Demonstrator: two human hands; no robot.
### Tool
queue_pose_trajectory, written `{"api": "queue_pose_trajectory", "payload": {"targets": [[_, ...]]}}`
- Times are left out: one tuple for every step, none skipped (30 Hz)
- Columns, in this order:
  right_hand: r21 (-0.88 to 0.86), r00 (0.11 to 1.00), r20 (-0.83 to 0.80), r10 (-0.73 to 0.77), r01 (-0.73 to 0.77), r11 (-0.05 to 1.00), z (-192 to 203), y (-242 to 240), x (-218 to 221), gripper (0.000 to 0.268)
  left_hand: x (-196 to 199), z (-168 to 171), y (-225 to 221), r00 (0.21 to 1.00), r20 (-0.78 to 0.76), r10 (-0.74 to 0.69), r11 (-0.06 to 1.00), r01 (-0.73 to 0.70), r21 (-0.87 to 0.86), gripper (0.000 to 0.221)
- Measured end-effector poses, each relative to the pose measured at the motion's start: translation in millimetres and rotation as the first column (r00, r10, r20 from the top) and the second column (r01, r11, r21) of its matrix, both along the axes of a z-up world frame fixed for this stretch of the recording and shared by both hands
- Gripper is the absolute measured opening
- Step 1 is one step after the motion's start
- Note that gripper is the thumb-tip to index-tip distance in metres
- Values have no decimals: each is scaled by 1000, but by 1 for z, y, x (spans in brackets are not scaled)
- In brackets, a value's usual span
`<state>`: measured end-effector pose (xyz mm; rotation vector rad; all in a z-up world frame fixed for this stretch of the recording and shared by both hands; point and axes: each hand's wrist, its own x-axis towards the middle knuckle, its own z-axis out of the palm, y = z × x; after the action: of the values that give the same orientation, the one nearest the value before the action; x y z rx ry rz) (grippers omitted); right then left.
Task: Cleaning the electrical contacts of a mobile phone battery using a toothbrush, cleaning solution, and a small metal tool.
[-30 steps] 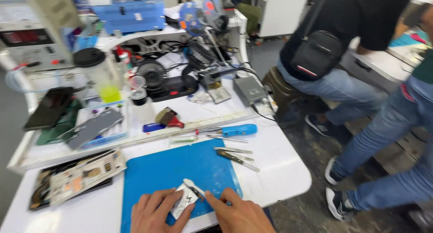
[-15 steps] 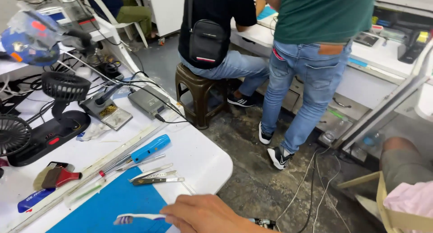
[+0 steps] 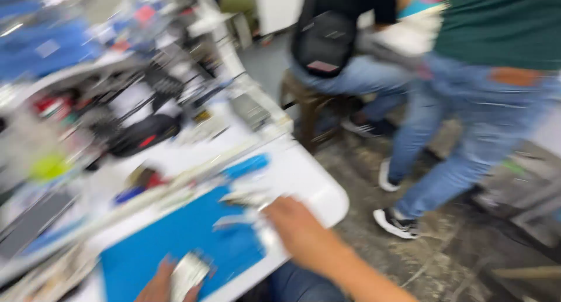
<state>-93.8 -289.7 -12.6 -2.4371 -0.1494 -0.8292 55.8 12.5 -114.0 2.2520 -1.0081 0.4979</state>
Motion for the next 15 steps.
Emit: {"api": "queue_pose_trajectory", "payload": {"targets": [[-38, 999, 32, -20, 21, 999, -7, -6, 3, 26, -13, 36, -5, 997, -14, 71, 997, -71, 21, 79], [-21, 998, 30, 51, -51, 999, -4, -2, 1, 26, -22, 45, 0, 990, -15, 142, 989, -142, 38, 79], [31, 997, -55, -47, 49, 998, -2, 0, -1, 23, -29, 53, 3, 987, -99, 128, 983, -114, 142, 78], [50, 976, -136, -173, 181, 982, 6, -7, -6, 20, -30, 63, -6, 979, -184, 90, 975, -49, 217, 76], [50, 983, -129, -134, 141, 989, 11, -5, -2, 20, -32, 71, -4, 976, -178, 129, 972, -89, 215, 76], [35, 964, -203, -173, 183, 982, 15, -4, -3, 21, -34, 78, -5, 965, -238, 108, 976, -57, 211, 72], [15, 938, -275, -211, 223, 975, 18, -5, -4, 22, -35, 84, -8, 951, -298, 87, 979, -26, 204, 68], [14, 941, -274, -201, 212, 977, 21, -4, -1, 22, -36, 87, -8, 950, -297, 97, 979, -37, 203, 68], [-16, 943, -267, -197, 200, 980, 23, -3, 1, 21, -37, 89, -9, 972, -223, 78, 982, -36, 185, 69], [-44, 944, -267, -194, 190, 981, 25, -2, 3, 21, -39, 91, -9, 986, -154, 58, 985, -32, 170, 71], [-44, 944, -273, -185, 179, 983, 24, -2, 4, 21, -41, 90, -10, 985, -161, 68, 984, -41, 171, 71], [-104, 936, -256, -240, 220, 970, 23, -2, 5, 19, -44, 89, -10, 996, -66, 53, 989, -43, 144, 72], [-163, 927, -235, -294, 260, 952, 23, -1, 7, 17, -47, 89, -9, 999, 30, 39, 992, -42, 117, 73], [-163, 933, -230, -278, 245, 956, 20, -1, 9, 17, -49, 87, -9, 998, 35, 56, 991, -60, 116, 73], [-216, 944, -138, -299, 266, 939, 18, -1, 11, 17, -51, 84, -9, 994, 69, 87, 995, -90, 48, 74]]}}
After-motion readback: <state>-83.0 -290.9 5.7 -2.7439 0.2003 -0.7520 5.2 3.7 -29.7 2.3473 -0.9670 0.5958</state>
